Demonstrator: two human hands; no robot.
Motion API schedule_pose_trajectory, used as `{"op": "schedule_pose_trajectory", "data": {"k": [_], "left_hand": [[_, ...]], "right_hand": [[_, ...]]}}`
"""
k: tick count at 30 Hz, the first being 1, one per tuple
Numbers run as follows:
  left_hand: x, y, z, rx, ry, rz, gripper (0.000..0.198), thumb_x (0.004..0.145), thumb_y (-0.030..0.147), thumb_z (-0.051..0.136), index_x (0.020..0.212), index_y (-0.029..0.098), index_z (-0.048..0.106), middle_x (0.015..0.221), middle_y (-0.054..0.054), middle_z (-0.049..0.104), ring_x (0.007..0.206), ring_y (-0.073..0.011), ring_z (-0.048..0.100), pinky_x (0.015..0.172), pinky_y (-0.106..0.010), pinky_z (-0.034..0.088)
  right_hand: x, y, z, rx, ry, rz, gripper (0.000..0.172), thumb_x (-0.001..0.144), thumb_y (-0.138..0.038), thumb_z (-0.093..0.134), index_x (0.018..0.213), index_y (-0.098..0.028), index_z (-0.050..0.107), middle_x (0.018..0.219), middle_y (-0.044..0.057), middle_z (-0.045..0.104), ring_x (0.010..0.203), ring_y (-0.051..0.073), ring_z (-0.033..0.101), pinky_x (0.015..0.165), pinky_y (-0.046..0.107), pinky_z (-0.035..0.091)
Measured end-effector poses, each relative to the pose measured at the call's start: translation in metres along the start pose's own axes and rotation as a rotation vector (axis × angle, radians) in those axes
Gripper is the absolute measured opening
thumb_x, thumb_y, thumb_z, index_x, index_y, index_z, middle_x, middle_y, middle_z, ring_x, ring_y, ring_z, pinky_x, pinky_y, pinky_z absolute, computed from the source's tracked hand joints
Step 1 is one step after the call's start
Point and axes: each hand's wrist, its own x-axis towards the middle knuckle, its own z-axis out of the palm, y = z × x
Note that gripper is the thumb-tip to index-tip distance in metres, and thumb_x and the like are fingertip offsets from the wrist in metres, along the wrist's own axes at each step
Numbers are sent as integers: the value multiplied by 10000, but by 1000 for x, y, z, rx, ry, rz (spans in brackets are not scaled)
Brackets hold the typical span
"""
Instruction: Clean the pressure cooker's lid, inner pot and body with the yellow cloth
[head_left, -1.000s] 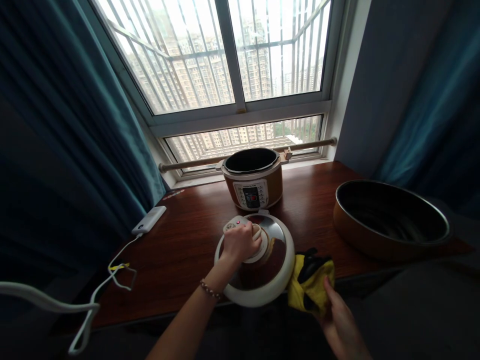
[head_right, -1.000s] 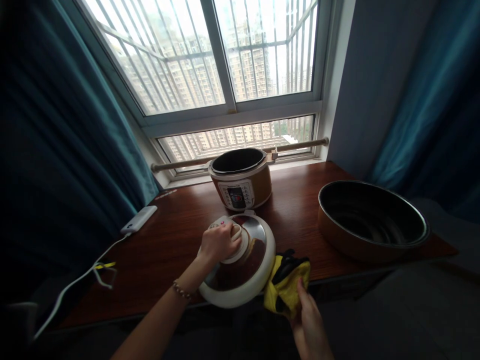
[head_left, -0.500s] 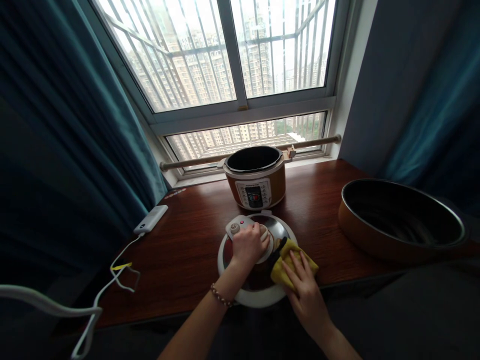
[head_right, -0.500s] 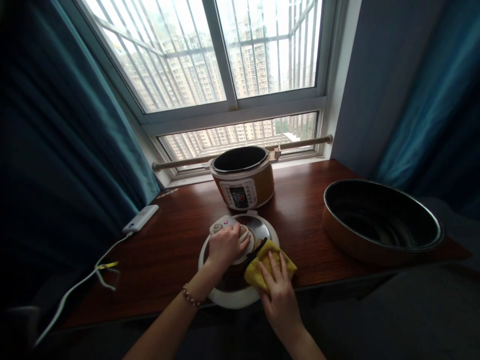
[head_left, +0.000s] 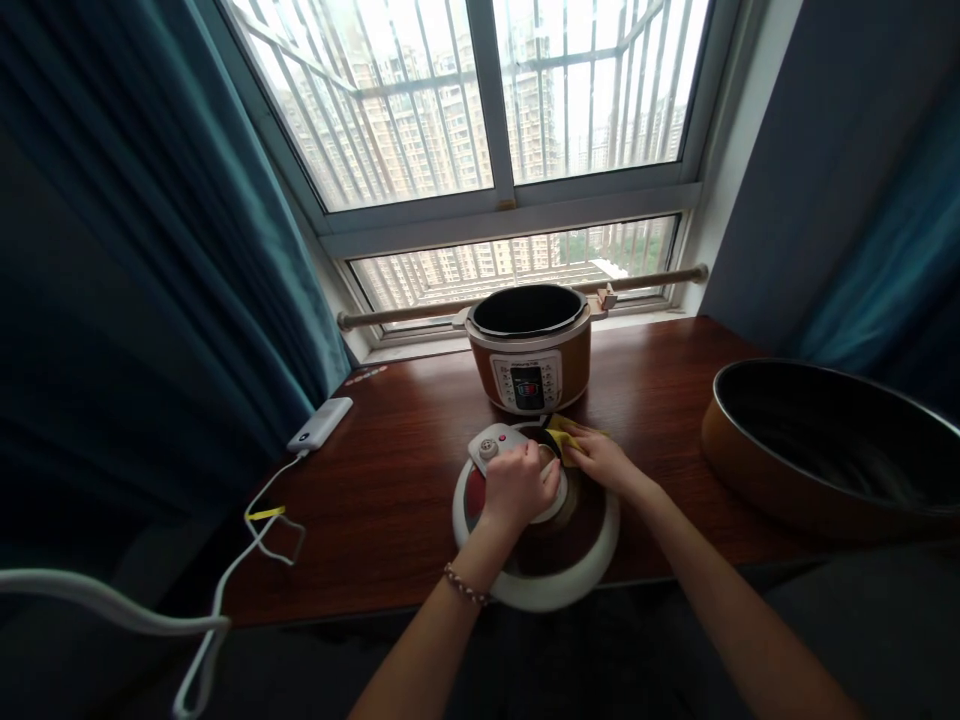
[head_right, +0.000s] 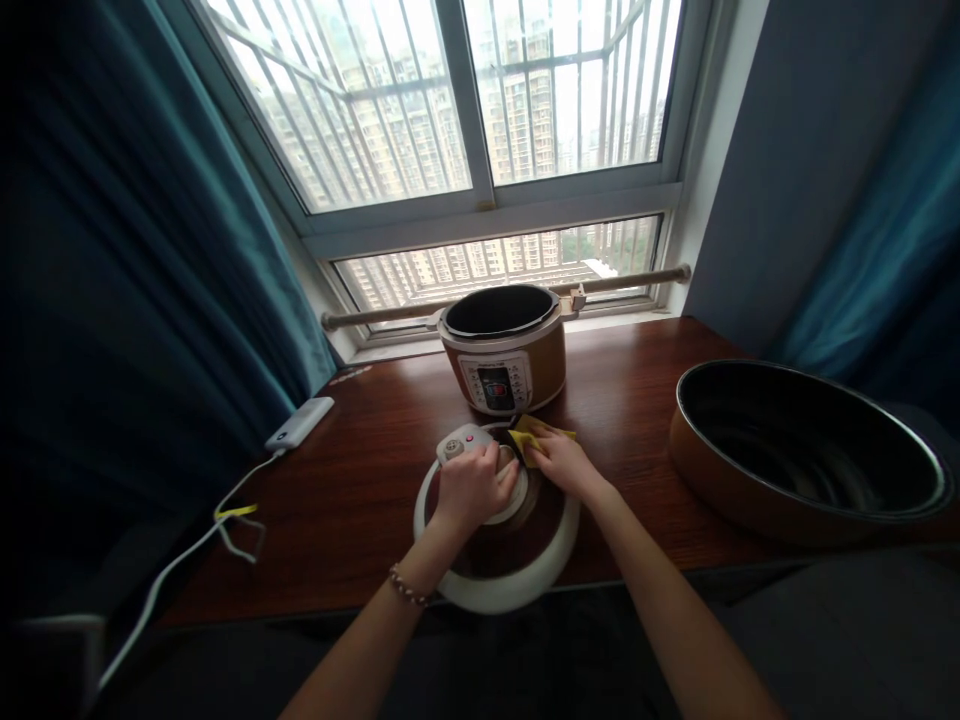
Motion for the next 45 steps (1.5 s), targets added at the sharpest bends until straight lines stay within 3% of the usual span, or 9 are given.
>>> {"op": "schedule_pose_trajectory", "data": {"k": [4, 8, 15, 18, 23, 29, 37, 41, 45], "left_hand": [[-1, -1, 1, -23, 14, 1, 405, 870, 457, 321, 889, 148, 583, 804, -104, 617, 736, -257, 584, 596, -338, 355], [-1, -1, 6, -34, 29, -27, 415, 866, 478, 320, 864, 154, 579, 793, -99, 619, 728, -255, 587, 597, -332, 349], [-1, 0, 9, -31, 42, -58, 435, 868, 491, 309, 851, 153, 581, 782, -102, 627, 712, -252, 589, 584, -323, 338], [-2, 0, 9, -50, 41, -68, 434, 867, 488, 314, 849, 149, 585, 775, -108, 627, 707, -247, 589, 582, -319, 331], [-2, 0, 10, -65, 32, -80, 444, 860, 494, 327, 853, 138, 591, 784, -116, 627, 721, -253, 591, 588, -321, 333], [-4, 0, 7, -46, 16, -77, 466, 863, 495, 314, 881, 123, 593, 792, -124, 627, 713, -264, 600, 579, -324, 351], [-6, 0, -4, -63, -35, -16, 499, 865, 524, 334, 900, 104, 601, 813, -137, 642, 754, -283, 619, 627, -351, 418], [-8, -23, -28, -196, -140, 45, 542, 862, 560, 333, 1086, 126, 569, 942, -136, 655, 875, -277, 620, 722, -358, 457], [-46, -47, -51, -341, 35, -43, 473, 896, 432, 373, 1275, 155, 427, 1161, -131, 578, 1083, -242, 536, 892, -365, 430]], "right_hand": [[35, 6, 3, 37, -32, 49, 251, 741, -404, 602, 886, -236, 719, 1008, 6, 687, 1026, 245, 577, 931, 346, 395], [39, 19, 10, 33, 17, 113, 301, 746, -459, 584, 912, -240, 708, 931, -2, 703, 928, 234, 615, 843, 326, 444], [5, 39, 1, 7, 118, 168, 470, 831, -525, 420, 977, -168, 688, 902, 64, 700, 873, 267, 633, 765, 358, 478], [-28, 35, 2, 4, 171, 141, 478, 856, -500, 389, 1044, -154, 662, 1076, 86, 654, 1000, 272, 594, 852, 379, 460], [-102, 12, 30, -175, 345, -50, 377, 884, -372, 421, 1199, -228, 569, 1346, 49, 462, 1288, 259, 341, 1056, 475, 283], [-163, -30, 68, -371, 286, -211, 393, 880, -238, 447, 1268, -242, 506, 1416, 28, 364, 1360, 282, 156, 1048, 510, 295], [-162, -72, 102, -487, 64, -459, 349, 806, -266, 546, 1149, -239, 603, 1344, 3, 468, 1297, 279, 303, 994, 442, 386], [-151, -84, 114, -453, 8, -459, 322, 776, -248, 571, 1092, -271, 629, 1283, -25, 530, 1221, 272, 401, 949, 440, 414], [-147, -94, 115, -366, -17, -336, 298, 760, -210, 586, 1045, -271, 648, 1272, -23, 538, 1226, 261, 388, 987, 449, 378]]}}
